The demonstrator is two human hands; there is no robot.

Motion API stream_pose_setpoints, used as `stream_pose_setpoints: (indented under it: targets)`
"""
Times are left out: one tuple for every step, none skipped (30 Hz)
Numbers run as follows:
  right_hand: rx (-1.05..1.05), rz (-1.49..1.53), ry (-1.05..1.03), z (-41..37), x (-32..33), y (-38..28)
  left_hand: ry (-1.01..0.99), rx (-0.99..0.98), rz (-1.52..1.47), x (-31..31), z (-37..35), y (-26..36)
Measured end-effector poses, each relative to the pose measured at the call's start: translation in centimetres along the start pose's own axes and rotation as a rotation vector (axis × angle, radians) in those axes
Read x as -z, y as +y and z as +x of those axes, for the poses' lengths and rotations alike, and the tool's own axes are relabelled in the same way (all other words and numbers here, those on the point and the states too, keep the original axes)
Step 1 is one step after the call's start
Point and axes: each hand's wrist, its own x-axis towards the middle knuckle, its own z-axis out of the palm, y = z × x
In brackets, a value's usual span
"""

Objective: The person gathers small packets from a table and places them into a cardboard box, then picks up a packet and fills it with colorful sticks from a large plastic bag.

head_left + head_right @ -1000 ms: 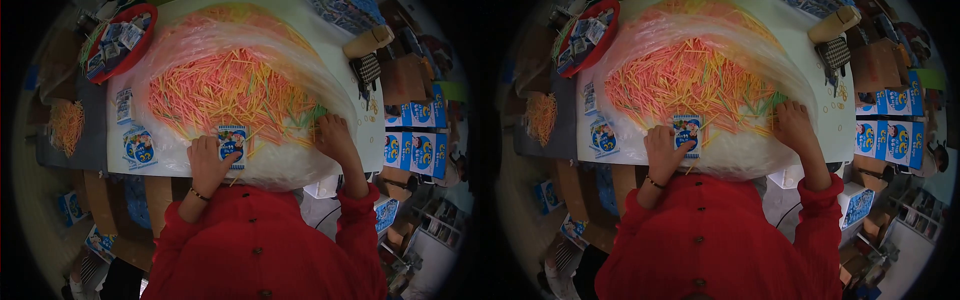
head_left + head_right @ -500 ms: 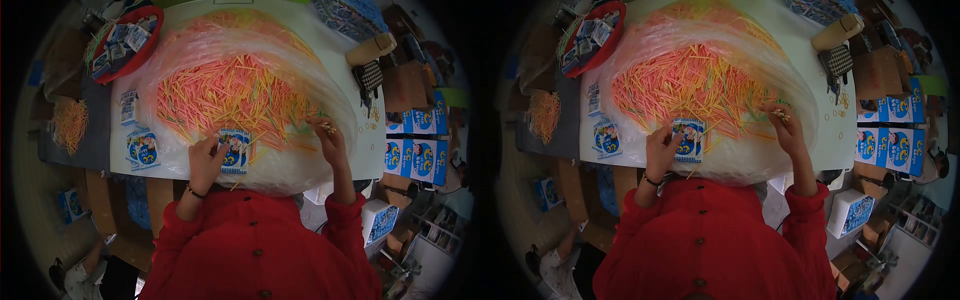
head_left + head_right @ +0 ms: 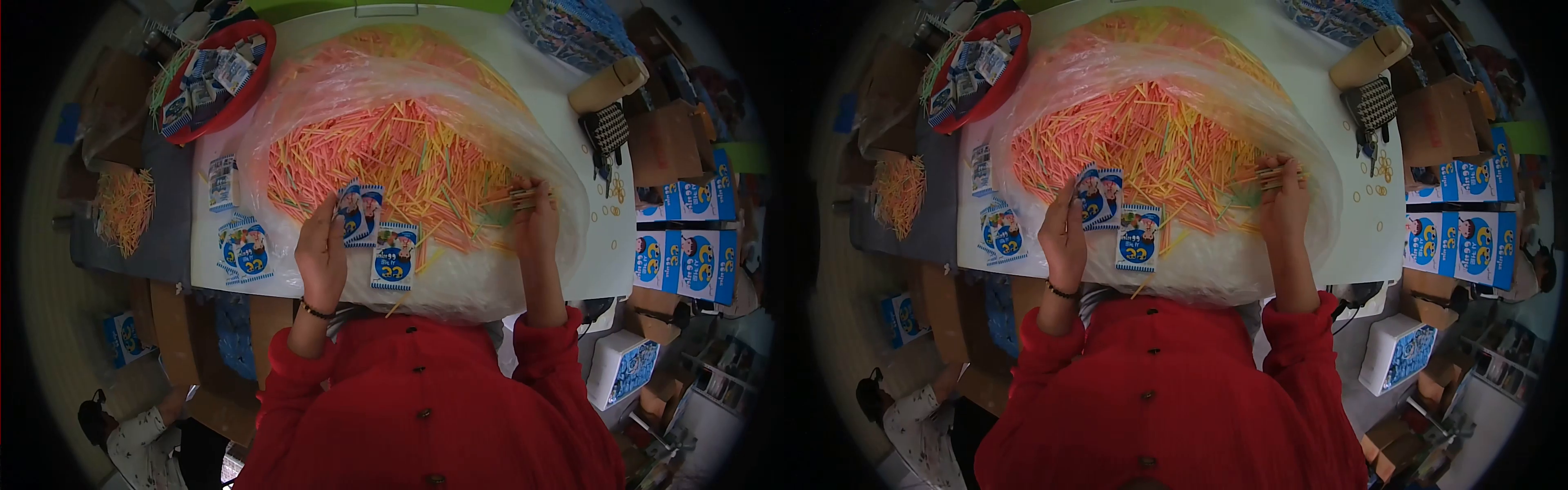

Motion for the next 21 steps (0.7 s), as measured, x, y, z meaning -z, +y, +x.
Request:
stream_pose_setpoints:
  targets:
    - [-0.002,0.001,-0.002,0.1,0.0,-0.3,0.028,0.001,0.000,0.0,0.4,-0.1]
    - [-0.108,0.023,0.018,0.2,-0.1,-0.5,0.030,-0.001,0.003,0.1,0.9,0.0]
    - [-0.214,0.045,0.038,0.3,-0.2,-0.7,0.016,-0.097,0.201,0.4,1.5,0.1]
    - [-0.216,0.048,0.034,0.2,-0.3,-0.7,0.001,-0.192,0.402,0.6,1.8,0.2]
    - [-0.176,0.003,-0.036,0.0,-0.4,-0.6,0.002,-0.191,0.409,0.6,2.2,0.0]
    - [-0.134,-0.038,-0.106,-0.3,-0.6,-0.4,0.065,-0.193,0.335,0.5,2.5,-0.4]
    - [-0.136,-0.031,-0.112,-0.6,-0.9,-0.3,0.127,-0.196,0.262,0.6,2.8,-0.6]
    - [0.018,-0.314,-0.091,-0.9,-1.4,-0.3,0.130,-0.198,0.273,0.8,2.7,-0.6]
    - [0.174,-0.593,-0.069,-1.2,-1.8,0.0,0.055,0.103,-0.248,1.0,2.5,-0.4]
    - [0.170,-0.582,-0.079,-1.2,-1.1,0.5,-0.021,0.403,-0.766,1.0,2.4,-0.1]
    - [0.200,-0.761,-0.196,-0.8,0.2,1.1,-0.045,0.567,-1.041,0.7,2.5,0.0]
    - [0.237,-0.939,-0.315,-0.5,0.7,1.6,-0.091,0.606,-1.126,0.1,2.2,-0.2]
    - [0.245,-0.928,-0.328,-0.7,0.1,1.7,-0.136,0.642,-1.213,-0.4,1.9,-0.3]
    - [0.374,-0.892,-0.264,-0.9,-0.4,1.6,-0.166,0.646,-1.225,-0.9,1.4,-0.2]
    - [0.495,-0.854,-0.195,-1.1,-0.9,1.4,-0.155,0.644,-1.221,-1.2,1.1,0.3]
    - [0.491,-0.852,-0.198,-1.5,-2.6,0.6,-0.211,0.648,-1.214,-1.5,0.7,0.7]
    - [0.363,-0.594,-0.190,-2.1,-4.3,-0.3,-0.273,0.653,-1.208,-1.9,0.3,1.1]
    - [0.238,-0.337,-0.175,-2.7,-5.6,-0.7,-0.266,0.667,-1.203,-2.6,-0.3,1.1]
    - [0.241,-0.338,-0.165,-3.0,-6.0,-0.5,-0.277,0.669,-1.204,-3.2,-0.7,1.2]
    - [0.157,-0.349,-0.225,-3.3,-6.3,-0.4,-0.273,0.800,-1.287,-3.6,-0.9,1.4]
    - [0.076,-0.359,-0.289,-3.4,-6.6,-0.4,-0.267,0.928,-1.368,-3.8,-0.6,1.9]
